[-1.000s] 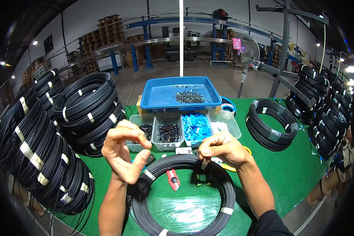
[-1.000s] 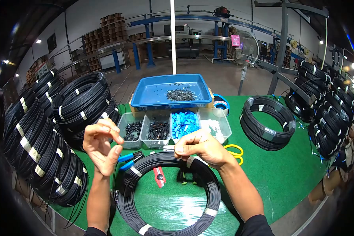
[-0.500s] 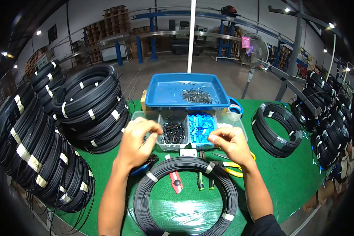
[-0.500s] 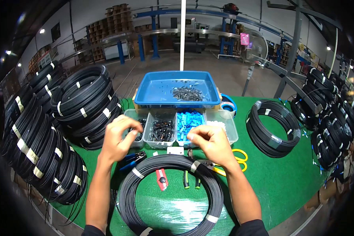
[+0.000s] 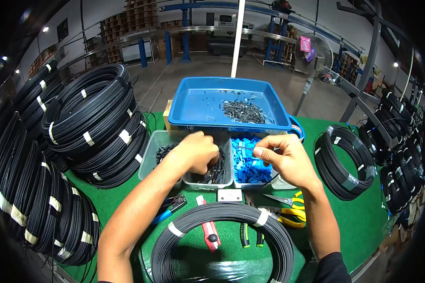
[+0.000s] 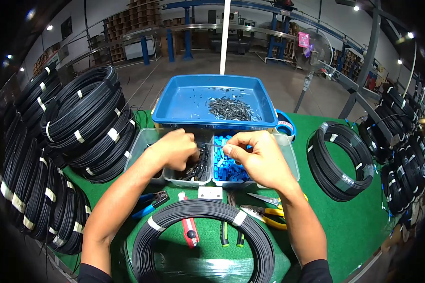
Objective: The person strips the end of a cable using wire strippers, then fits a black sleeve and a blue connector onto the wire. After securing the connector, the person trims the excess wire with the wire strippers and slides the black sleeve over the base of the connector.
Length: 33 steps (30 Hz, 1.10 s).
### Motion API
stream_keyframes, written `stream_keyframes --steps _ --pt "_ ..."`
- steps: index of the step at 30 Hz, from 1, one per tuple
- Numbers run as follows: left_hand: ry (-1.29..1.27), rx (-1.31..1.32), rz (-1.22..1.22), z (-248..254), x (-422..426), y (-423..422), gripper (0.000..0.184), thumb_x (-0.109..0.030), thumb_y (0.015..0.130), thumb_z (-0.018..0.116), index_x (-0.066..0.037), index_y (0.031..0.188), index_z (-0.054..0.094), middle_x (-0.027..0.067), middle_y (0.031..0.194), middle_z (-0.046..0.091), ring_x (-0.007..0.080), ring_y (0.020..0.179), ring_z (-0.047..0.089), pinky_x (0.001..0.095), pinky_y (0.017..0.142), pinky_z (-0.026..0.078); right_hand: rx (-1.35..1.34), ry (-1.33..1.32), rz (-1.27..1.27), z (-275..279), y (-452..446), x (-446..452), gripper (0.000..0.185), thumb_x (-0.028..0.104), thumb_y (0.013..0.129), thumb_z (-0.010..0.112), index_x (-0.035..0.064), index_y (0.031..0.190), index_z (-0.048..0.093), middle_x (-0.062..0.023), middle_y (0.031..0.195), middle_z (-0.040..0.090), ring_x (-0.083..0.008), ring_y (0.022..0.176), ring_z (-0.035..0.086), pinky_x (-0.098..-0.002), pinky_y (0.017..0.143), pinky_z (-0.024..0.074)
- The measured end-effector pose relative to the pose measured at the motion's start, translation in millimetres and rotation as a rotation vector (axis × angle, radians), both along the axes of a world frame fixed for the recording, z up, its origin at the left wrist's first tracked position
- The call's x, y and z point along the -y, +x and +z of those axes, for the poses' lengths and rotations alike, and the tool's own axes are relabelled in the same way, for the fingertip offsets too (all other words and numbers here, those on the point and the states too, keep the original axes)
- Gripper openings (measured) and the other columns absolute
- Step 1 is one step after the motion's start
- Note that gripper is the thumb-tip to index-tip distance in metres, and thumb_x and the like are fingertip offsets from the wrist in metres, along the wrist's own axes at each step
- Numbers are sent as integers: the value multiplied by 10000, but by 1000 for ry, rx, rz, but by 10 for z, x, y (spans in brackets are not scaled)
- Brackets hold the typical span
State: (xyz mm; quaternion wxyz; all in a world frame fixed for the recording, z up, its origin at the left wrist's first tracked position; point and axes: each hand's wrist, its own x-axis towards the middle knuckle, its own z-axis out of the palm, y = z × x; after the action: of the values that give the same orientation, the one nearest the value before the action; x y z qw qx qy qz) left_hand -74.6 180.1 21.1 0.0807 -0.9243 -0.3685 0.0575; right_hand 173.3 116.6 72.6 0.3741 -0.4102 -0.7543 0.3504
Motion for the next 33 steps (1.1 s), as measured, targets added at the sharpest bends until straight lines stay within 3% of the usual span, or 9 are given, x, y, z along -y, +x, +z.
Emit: stream_keyframes --steps 2,4,9,24,33 --pt "117 88 22 46 4 -69 284 -100 635 677 -126 906 758 50 865 720 262 931 655 398 815 490 -25 -40 14 20 -10 -27 197 157 929 671 -26 869 710 -10 713 645 -73 659 560 -263 609 460" --pt "10 115 101 90 12 -86 276 -78 642 665 -112 900 756 62 839 724 267 942 656 417 822 503 -65 -12 37 -9 -7 -58 196 168 932 675 -19 886 712 -8 734 653 -72 673 565 -258 623 465" --pt "-88 231 101 -10 112 -40 166 -112 718 699 -89 878 736 98 829 733 306 801 709 428 712 571 -91 -38 38 25 -26 17 191 169 938 672 -10 888 715 -3 727 651 -62 665 561 -248 611 456" --pt "-216 219 145 -104 149 -28 191 -105 665 752 -50 838 693 121 755 720 328 768 708 430 673 552 -73 -19 49 -35 -177 16 189 142 922 678 -33 852 698 23 671 597 -32 622 491 -240 553 408" --pt "-249 380 202 -90 134 -58 147 -88 700 727 -25 831 704 138 719 703 321 735 702 422 679 550 -75 5 30 -119 -174 37 190 148 911 686 -31 849 701 2 644 598 -47 599 495 -256 543 404"
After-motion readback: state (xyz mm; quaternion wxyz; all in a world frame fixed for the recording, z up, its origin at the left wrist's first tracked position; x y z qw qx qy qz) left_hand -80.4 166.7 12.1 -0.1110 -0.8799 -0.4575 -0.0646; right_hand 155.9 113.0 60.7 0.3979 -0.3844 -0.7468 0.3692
